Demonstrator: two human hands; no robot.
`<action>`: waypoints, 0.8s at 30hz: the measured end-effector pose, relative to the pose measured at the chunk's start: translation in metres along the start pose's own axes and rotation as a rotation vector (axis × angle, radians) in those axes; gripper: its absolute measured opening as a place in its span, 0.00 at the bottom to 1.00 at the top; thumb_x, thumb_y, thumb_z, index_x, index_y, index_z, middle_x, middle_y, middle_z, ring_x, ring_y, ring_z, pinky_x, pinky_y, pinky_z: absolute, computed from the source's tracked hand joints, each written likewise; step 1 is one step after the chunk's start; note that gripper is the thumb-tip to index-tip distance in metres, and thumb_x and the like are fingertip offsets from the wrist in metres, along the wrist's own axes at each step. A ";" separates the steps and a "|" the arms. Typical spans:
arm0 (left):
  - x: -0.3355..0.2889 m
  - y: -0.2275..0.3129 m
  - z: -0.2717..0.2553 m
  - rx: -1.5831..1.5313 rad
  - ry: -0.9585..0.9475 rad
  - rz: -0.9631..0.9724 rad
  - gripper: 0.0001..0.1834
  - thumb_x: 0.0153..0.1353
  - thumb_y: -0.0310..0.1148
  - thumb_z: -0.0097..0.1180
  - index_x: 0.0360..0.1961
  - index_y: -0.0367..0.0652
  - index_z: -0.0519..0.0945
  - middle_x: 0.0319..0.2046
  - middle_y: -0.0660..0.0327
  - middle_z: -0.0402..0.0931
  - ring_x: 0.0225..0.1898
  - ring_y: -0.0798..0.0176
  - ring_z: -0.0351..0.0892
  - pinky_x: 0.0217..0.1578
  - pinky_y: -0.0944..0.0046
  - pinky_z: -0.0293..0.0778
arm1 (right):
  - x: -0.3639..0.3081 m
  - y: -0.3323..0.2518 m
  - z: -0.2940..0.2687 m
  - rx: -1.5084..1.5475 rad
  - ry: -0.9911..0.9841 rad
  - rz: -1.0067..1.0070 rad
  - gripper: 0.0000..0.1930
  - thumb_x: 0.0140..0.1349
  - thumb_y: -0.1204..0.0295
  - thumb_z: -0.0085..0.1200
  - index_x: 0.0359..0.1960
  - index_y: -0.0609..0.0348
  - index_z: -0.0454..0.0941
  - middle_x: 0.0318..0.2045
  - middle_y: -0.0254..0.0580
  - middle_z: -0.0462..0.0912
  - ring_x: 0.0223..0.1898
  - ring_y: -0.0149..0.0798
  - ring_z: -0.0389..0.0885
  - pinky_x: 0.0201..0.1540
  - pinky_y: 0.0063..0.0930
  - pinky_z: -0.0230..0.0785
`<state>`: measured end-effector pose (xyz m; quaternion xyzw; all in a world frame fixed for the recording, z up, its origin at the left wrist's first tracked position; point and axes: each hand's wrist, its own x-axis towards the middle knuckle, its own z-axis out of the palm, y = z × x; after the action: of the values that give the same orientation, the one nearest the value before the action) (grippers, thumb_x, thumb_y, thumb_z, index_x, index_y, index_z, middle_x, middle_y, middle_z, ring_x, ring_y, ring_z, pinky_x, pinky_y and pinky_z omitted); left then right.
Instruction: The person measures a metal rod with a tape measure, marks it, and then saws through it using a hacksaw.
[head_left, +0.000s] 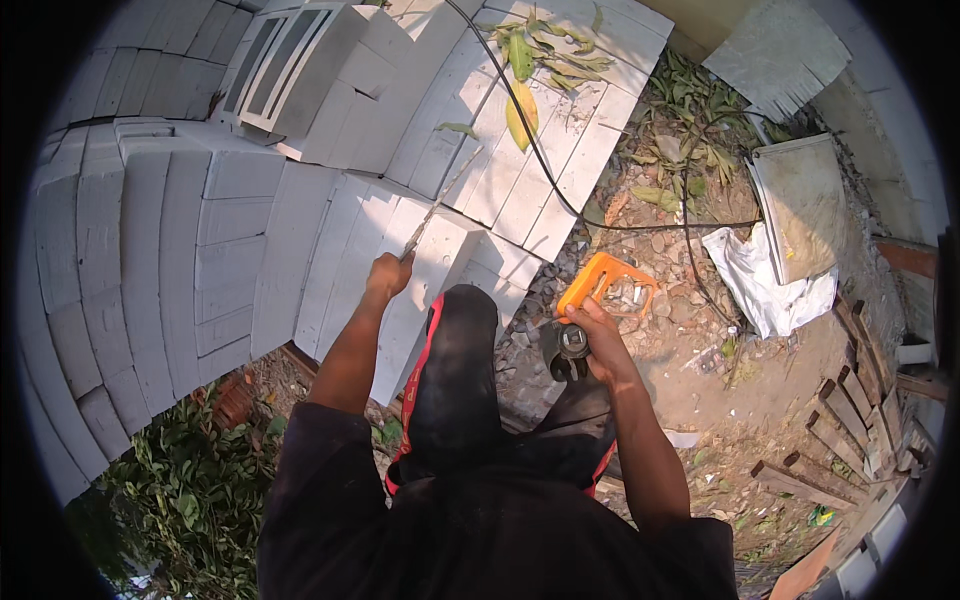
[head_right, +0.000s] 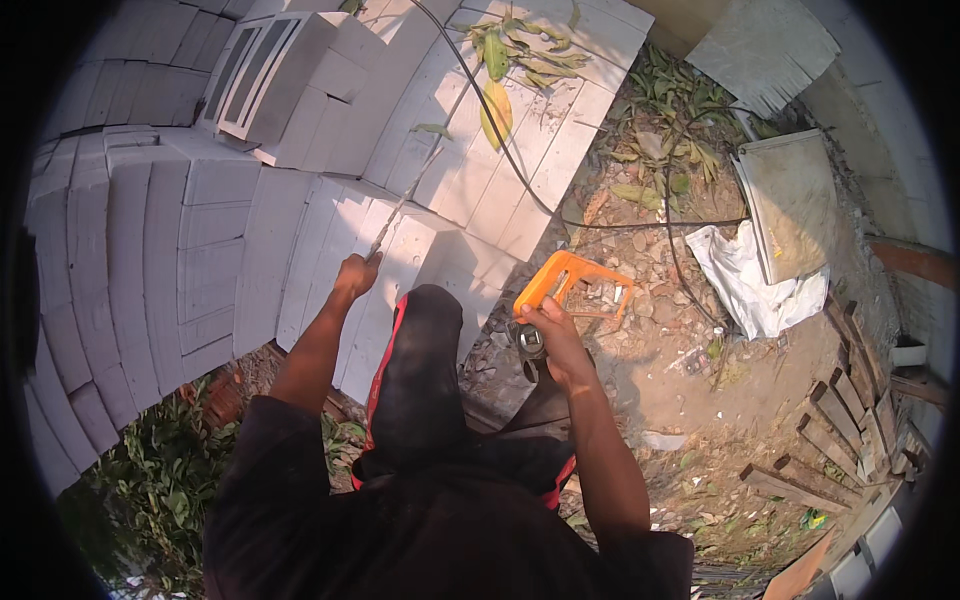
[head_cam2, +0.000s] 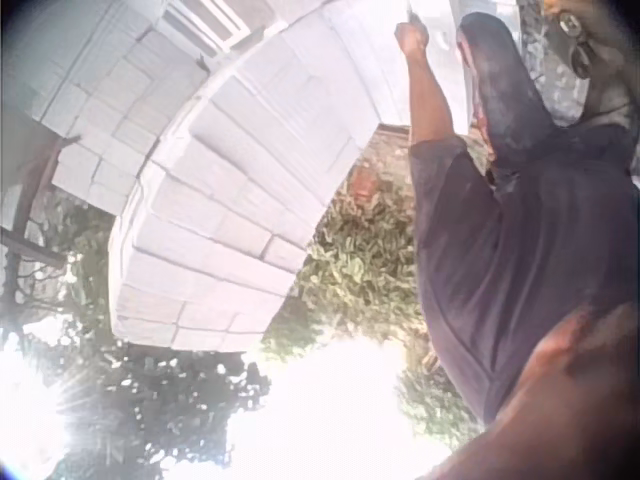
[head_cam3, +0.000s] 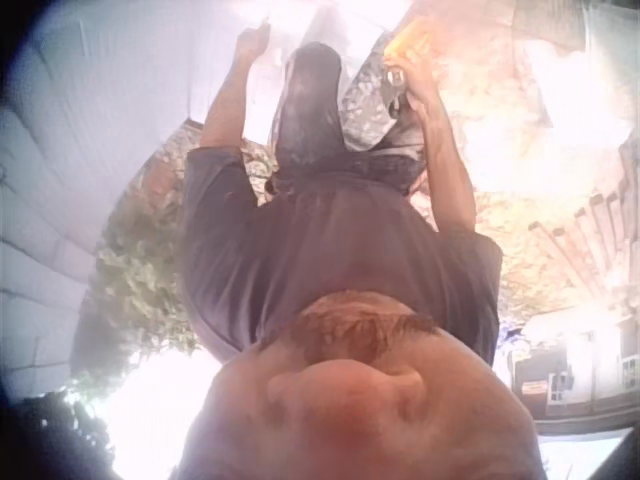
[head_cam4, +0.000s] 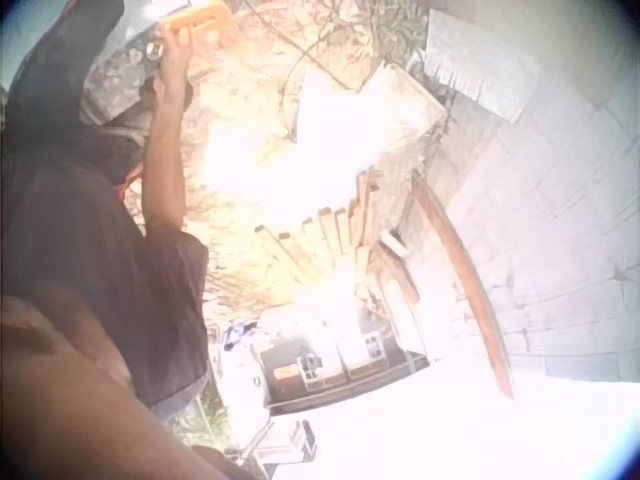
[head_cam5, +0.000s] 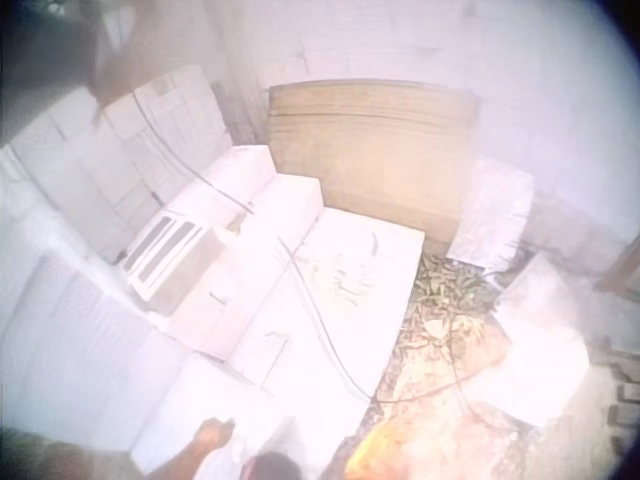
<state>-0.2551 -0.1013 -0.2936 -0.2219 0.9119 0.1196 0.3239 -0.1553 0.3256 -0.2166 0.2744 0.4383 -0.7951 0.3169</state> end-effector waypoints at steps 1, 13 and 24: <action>0.019 -0.005 -0.001 0.001 -0.001 -0.021 0.41 0.68 0.62 0.52 0.45 0.22 0.83 0.47 0.28 0.81 0.53 0.30 0.82 0.55 0.42 0.77 | 0.019 0.007 0.005 0.004 -0.007 0.010 0.13 0.73 0.67 0.56 0.53 0.59 0.79 0.42 0.35 0.84 0.47 0.29 0.80 0.56 0.28 0.69; 0.072 -0.016 0.015 0.107 0.227 0.120 0.44 0.62 0.70 0.57 0.37 0.27 0.86 0.35 0.35 0.85 0.41 0.33 0.87 0.43 0.43 0.81 | 0.244 0.060 0.071 0.137 -0.054 -0.080 0.15 0.74 0.59 0.57 0.50 0.58 0.78 0.38 0.41 0.85 0.34 0.34 0.86 0.33 0.34 0.81; 0.075 -0.038 0.016 0.087 0.598 0.405 0.45 0.51 0.56 0.76 0.62 0.37 0.73 0.63 0.44 0.71 0.64 0.42 0.71 0.58 0.47 0.74 | 0.344 0.014 0.099 0.057 0.121 -0.043 0.17 0.69 0.57 0.62 0.45 0.60 0.80 0.35 0.44 0.86 0.31 0.41 0.86 0.34 0.40 0.82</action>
<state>-0.2804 -0.1528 -0.3568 -0.0478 0.9960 0.0725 0.0217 -0.3838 0.1434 -0.4238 0.3216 0.4397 -0.7957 0.2648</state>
